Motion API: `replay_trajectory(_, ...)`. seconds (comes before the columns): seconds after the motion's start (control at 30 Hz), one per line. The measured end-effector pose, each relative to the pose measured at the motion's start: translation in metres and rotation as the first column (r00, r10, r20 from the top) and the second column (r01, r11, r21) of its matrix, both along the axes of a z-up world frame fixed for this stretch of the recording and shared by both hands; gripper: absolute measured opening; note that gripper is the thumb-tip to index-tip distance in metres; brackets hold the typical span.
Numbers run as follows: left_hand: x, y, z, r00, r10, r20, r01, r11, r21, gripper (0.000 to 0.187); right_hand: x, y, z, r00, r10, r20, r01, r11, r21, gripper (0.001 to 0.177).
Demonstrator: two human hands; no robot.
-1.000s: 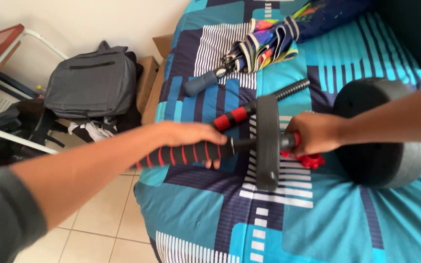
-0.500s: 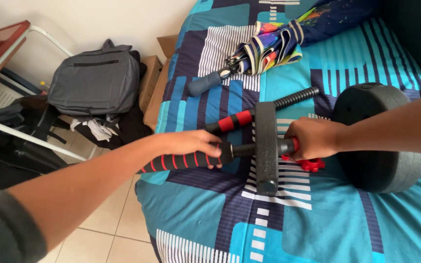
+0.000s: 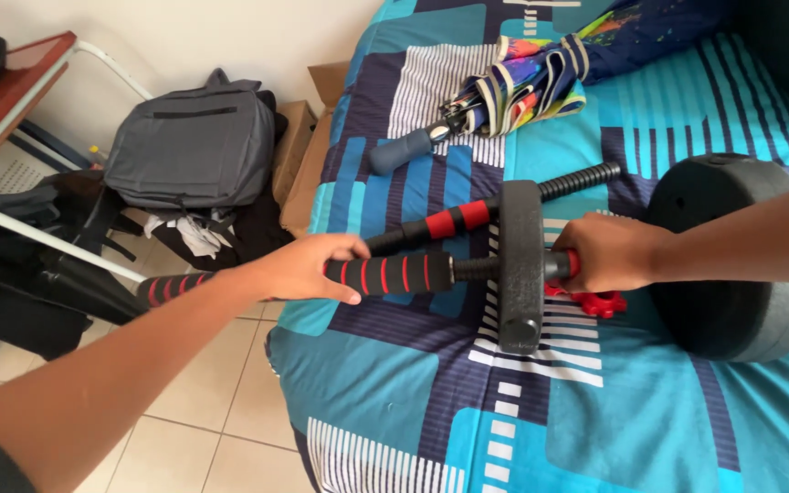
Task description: Assembling and disassembling home fitness equipment including a dumbbell and an ab roller.
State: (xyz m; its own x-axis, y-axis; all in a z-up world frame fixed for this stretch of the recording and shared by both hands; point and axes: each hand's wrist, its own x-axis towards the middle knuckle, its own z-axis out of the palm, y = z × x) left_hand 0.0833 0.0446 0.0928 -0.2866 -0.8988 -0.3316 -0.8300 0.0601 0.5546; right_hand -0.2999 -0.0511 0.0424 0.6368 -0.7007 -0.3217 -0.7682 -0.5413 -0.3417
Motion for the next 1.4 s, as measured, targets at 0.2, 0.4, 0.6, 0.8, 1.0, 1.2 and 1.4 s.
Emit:
replay_trajectory(0.2, -0.035, 0.027, -0.012, 0.992, -0.081, 0.092, 0.116, 0.875, -0.47, 0.059, 0.003, -0.001, -0.003, 0.999, -0.002, -0.035, 0.001, 1.0, -0.011, 0.027)
replay_trajectory(0.4, 0.021, -0.075, -0.06, 0.962, 0.183, 0.202, -0.119, 0.949, -0.292, 0.064, 0.003, 0.002, -0.001, 0.999, -0.024, -0.034, 0.023, 1.0, -0.012, 0.027)
replay_trajectory(0.6, -0.042, -0.104, -0.03, 0.934, 0.087, 0.346, 0.143, 0.797, -0.587, 0.063, 0.006, 0.004, 0.002, 0.995, -0.063, -0.073, 0.064, 0.998, 0.009, 0.027)
replay_trajectory(0.8, -0.059, -0.156, -0.071, 0.896, -0.027, 0.443, 0.319, 0.734, -0.599, 0.042, 0.004, 0.006, 0.005, 0.995, -0.075, -0.066, 0.075, 0.997, 0.003, 0.028)
replay_trajectory(1.0, -0.064, -0.239, -0.095, 0.908, 0.202, 0.368, 0.106, 0.739, -0.666, 0.044, 0.003, 0.006, 0.006, 0.998, -0.054, -0.039, 0.054, 0.999, 0.004, 0.025)
replay_trajectory(1.2, -0.037, -0.319, -0.088, 0.835, 0.359, 0.418, 0.085, 0.665, -0.742, 0.05, 0.003, 0.004, 0.004, 0.997, -0.058, -0.042, 0.059, 0.998, 0.036, 0.025)
replay_trajectory(1.4, -0.044, -0.267, -0.09, 0.84, 0.13, 0.527, 0.379, 0.555, -0.74, 0.064, 0.008, 0.006, 0.009, 0.996, -0.068, -0.064, 0.071, 0.997, 0.043, 0.024)
